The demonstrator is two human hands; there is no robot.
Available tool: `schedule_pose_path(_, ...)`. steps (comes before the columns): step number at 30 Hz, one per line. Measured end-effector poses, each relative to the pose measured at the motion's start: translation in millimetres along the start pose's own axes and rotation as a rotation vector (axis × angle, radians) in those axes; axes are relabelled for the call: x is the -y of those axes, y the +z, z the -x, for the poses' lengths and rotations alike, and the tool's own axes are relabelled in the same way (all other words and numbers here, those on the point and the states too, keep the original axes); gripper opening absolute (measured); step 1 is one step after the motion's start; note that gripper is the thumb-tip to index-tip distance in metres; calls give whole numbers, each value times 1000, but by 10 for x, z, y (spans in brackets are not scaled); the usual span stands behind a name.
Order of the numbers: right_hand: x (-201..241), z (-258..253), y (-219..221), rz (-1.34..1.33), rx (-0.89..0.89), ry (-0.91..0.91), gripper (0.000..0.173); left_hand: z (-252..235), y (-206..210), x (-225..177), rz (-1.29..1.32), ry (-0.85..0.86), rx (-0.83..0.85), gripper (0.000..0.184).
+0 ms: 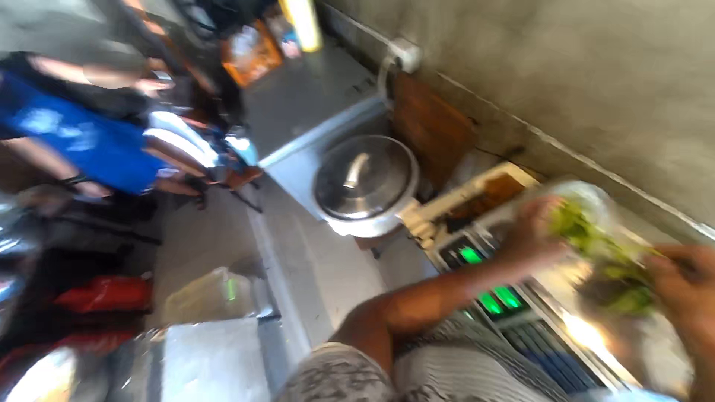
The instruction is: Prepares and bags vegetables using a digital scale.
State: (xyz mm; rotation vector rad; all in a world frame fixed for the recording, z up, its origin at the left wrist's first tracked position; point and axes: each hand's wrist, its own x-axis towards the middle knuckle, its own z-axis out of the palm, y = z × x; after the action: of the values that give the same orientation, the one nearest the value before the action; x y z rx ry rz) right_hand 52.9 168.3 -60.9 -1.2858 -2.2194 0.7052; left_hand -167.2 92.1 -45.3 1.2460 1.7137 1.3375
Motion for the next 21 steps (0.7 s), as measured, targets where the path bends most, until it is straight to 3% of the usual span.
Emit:
schedule_pose_path(2,68,23,-73,-115,-33,83,30,-14,-13,62,38,10,98,69)
schedule_pose_path(4,31,70,-169,-205,-63,186,25,-13,67,177,154,54,72,72)
schedule_pose_path(11,-219,400,-402,-664,-353,172,22,66,92,109,223,-207,123,80)
schedule_pose_path(15,-422,400,-342,-487,-488,241,24,9,180,81,260,-175,101,77)
schedule_pose_path(18,-437,486,-214,-288,-381,288,25,25,206,72,248,-160,109,77)
schedule_pose_path(21,-458,552,-98,-180,-313,195,19,20,204,67,246,-176,93,79)
